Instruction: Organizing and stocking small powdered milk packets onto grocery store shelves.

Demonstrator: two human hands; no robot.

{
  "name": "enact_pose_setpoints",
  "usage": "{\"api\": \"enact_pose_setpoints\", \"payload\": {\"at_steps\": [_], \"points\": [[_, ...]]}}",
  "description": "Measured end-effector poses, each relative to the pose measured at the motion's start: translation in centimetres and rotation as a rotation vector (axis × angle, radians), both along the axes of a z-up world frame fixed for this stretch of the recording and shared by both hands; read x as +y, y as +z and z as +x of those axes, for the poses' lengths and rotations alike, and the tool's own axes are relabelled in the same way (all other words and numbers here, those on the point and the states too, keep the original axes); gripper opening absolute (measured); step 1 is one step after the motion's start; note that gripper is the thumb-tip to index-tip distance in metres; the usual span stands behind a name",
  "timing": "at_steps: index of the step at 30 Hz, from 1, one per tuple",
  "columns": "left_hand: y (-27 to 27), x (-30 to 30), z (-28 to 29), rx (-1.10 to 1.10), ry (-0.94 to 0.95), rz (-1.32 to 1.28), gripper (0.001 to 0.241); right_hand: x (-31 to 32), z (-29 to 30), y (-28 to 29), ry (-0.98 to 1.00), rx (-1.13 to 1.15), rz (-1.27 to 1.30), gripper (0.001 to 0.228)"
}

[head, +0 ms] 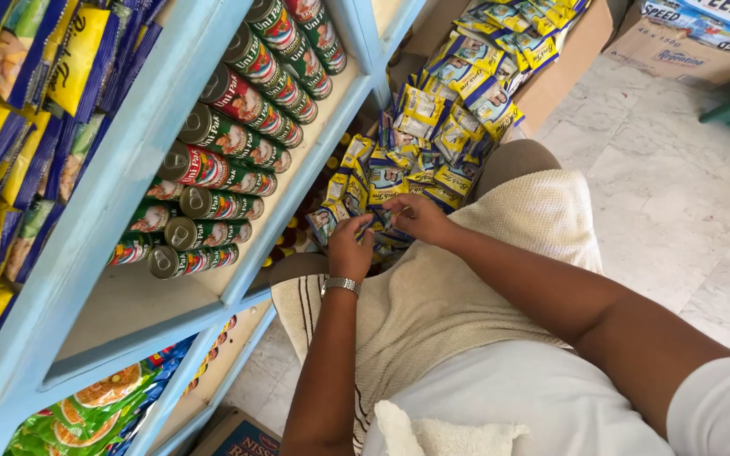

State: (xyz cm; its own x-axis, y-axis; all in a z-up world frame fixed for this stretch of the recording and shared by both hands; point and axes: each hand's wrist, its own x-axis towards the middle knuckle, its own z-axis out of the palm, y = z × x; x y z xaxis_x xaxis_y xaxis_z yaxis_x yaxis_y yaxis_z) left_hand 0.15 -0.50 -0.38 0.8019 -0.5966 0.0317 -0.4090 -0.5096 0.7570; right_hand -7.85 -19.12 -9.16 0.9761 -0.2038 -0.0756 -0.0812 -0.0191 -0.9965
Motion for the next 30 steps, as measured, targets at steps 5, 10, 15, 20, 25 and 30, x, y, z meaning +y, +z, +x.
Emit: {"api": "enact_pose_setpoints", "payload": {"at_steps": [5,10,15,20,25,30], "points": [[-2.9,-0.3,0.4,0.12,0.006,0.048,0.027,-0.1,-0.6,-3.5,-0.015,0.107,0.082,0.03],[-6.9,-0.5,0.6,0.188,-0.059,0.469,0.028,0.6,-0.1,-6.6,0.005,0.214,0.01,0.033],[-12.5,0.3,0.5,0.122,-0.297,0.868,0.037,1.0,0.3,-5.8,0.074,0.293,-0.084,0.03],[-13.3,0.5,-0.1,0.462,0.074,0.833,0.05,1.6,0.0,-3.7,0.107,0.368,-0.211,0.025],[-15.7,1.4,-0.1,0.19,-0.324,1.049,0.036,1.6,0.4,-3.7,0.129,0.348,-0.273,0.024],[-20.5,2.6,0.0,0.261,-0.412,1.083,0.032,1.7,0.5,-3.1,0.158,0.384,-0.304,0.023]]}}
